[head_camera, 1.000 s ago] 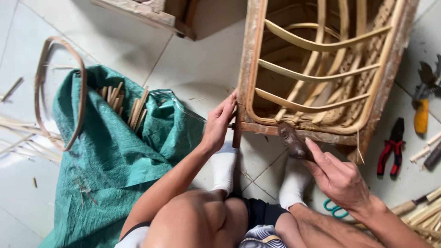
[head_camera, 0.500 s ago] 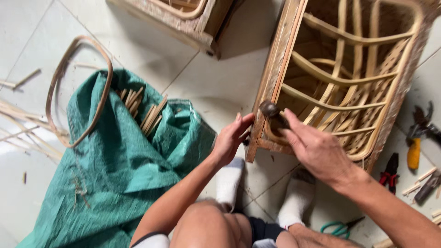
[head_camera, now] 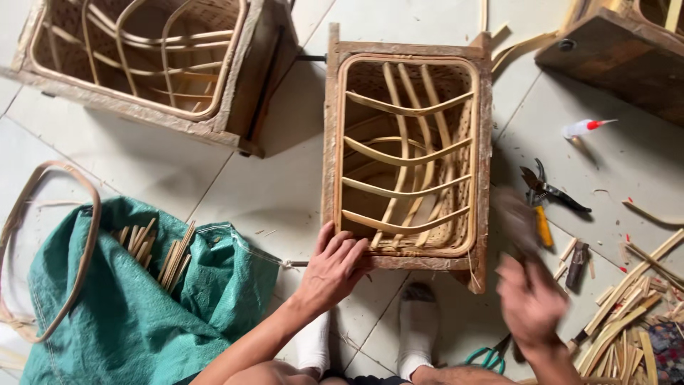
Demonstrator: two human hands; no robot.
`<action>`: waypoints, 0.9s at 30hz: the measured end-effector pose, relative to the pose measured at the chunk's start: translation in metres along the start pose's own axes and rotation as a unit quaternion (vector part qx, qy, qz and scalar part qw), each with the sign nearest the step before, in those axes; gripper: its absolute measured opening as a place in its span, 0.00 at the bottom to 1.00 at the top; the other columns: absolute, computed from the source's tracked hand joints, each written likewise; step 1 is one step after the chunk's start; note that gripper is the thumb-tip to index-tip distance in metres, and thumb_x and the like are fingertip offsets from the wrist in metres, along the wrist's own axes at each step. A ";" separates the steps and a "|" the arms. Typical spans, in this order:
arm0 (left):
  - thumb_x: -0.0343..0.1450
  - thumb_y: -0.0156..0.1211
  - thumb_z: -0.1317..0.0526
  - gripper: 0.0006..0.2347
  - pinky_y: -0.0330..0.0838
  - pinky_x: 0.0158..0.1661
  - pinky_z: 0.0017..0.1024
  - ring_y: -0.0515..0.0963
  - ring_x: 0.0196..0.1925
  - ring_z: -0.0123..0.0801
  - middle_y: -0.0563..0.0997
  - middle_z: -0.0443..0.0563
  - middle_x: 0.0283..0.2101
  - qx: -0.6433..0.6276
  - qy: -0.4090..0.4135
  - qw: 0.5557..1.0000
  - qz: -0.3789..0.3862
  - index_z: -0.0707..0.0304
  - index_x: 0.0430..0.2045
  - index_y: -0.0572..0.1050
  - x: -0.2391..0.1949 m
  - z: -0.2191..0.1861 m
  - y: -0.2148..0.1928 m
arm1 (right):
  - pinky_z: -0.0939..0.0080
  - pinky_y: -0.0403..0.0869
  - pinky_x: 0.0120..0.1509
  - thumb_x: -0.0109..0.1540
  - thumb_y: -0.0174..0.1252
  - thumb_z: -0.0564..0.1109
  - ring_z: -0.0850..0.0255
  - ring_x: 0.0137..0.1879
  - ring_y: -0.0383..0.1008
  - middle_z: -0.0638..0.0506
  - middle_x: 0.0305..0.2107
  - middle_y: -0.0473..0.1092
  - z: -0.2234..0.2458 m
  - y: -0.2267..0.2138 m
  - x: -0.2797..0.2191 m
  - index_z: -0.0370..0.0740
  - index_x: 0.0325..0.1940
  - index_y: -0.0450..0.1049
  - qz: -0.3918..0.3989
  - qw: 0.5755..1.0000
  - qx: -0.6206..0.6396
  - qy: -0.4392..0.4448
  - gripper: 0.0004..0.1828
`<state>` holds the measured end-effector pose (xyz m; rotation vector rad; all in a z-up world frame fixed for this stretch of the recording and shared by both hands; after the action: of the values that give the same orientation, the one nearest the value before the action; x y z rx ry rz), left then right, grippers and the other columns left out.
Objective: The person assembles a rectangular basket by inserting curved bamboo strips into a wooden mold. They use a hammer to secure the strips, apply glue to the joints, and trim excess material with pliers.
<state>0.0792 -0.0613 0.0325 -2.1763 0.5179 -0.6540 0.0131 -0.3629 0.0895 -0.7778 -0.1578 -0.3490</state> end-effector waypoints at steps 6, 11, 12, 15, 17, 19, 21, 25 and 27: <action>0.64 0.73 0.54 0.24 0.56 0.67 0.53 0.75 0.50 0.43 0.77 0.51 0.39 0.007 0.019 0.999 0.032 0.65 0.50 0.73 0.004 0.003 0.008 | 0.57 0.75 0.38 0.66 0.66 0.47 0.57 0.33 0.78 0.41 0.32 0.76 -0.105 -0.049 -0.156 0.37 0.61 0.79 -0.053 0.953 -0.233 0.183 0.20; 0.63 0.74 0.55 0.21 0.54 0.66 0.54 0.75 0.45 0.38 0.77 0.47 0.36 0.004 0.015 0.998 0.063 0.62 0.47 0.74 0.006 0.008 0.016 | 0.48 0.75 0.47 0.59 0.69 0.47 0.45 0.45 0.78 0.40 0.39 0.77 -0.169 0.000 -0.234 0.42 0.56 0.81 0.014 0.906 -0.240 0.349 0.21; 0.63 0.74 0.55 0.22 0.54 0.66 0.53 0.75 0.45 0.37 0.77 0.47 0.36 0.004 0.014 0.998 0.065 0.62 0.47 0.74 0.006 0.008 0.014 | 0.47 0.74 0.47 0.59 0.70 0.47 0.43 0.46 0.77 0.40 0.39 0.77 -0.175 0.008 -0.240 0.43 0.55 0.82 0.035 0.890 -0.248 0.381 0.20; 0.63 0.73 0.55 0.22 0.54 0.65 0.53 0.76 0.45 0.36 0.79 0.45 0.37 0.008 0.010 0.997 0.072 0.62 0.47 0.74 0.012 0.004 0.007 | 0.46 0.73 0.47 0.59 0.68 0.44 0.40 0.47 0.75 0.39 0.43 0.76 -0.171 0.015 -0.222 0.41 0.56 0.80 0.024 0.906 -0.203 0.370 0.21; 0.63 0.73 0.55 0.22 0.54 0.65 0.52 0.77 0.45 0.35 0.79 0.44 0.37 0.017 0.009 0.996 0.085 0.61 0.47 0.74 0.015 0.001 0.006 | 0.50 0.74 0.50 0.60 0.66 0.43 0.45 0.47 0.76 0.41 0.43 0.76 -0.156 0.003 -0.183 0.41 0.51 0.80 0.012 0.946 -0.181 0.267 0.15; 0.62 0.73 0.53 0.25 0.54 0.65 0.52 0.78 0.48 0.36 0.80 0.45 0.40 0.015 0.005 0.995 0.098 0.63 0.51 0.74 0.014 0.001 0.008 | 0.53 0.76 0.50 0.61 0.66 0.41 0.50 0.47 0.77 0.42 0.42 0.76 -0.149 -0.021 -0.141 0.38 0.49 0.80 -0.019 0.965 -0.178 0.191 0.12; 0.62 0.73 0.52 0.28 0.53 0.66 0.53 0.78 0.52 0.39 0.81 0.47 0.44 0.004 0.006 0.996 0.093 0.64 0.55 0.72 0.010 0.004 0.009 | 0.58 0.78 0.53 0.65 0.67 0.39 0.57 0.49 0.79 0.42 0.46 0.77 -0.164 -0.045 -0.082 0.33 0.50 0.79 -0.062 0.979 -0.155 0.114 0.11; 0.62 0.73 0.50 0.31 0.54 0.67 0.54 0.76 0.56 0.44 0.80 0.52 0.48 -0.016 0.008 0.997 0.077 0.65 0.57 0.71 -0.001 0.008 0.009 | 0.61 0.80 0.50 0.68 0.70 0.39 0.57 0.52 0.77 0.40 0.55 0.69 -0.278 -0.061 0.067 0.29 0.72 0.67 -0.092 0.984 -0.096 0.115 0.31; 0.62 0.73 0.50 0.30 0.54 0.66 0.54 0.76 0.57 0.44 0.80 0.53 0.50 -0.015 0.008 0.997 0.076 0.64 0.56 0.71 0.003 0.009 0.008 | 0.60 0.80 0.55 0.66 0.77 0.41 0.53 0.59 0.74 0.36 0.65 0.60 -0.339 -0.048 0.139 0.28 0.78 0.57 -0.111 0.986 -0.032 0.118 0.45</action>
<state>0.0862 -0.0629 0.0218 -2.1356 0.6975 -0.5863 0.1292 -0.6696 -0.0806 -0.7776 -0.0101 -0.6559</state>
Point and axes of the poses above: each hand's wrist, its own x-axis towards the middle knuckle, its own y-axis out of the palm, z = x × y, the point moved 9 cm from there along x, towards the middle knuckle
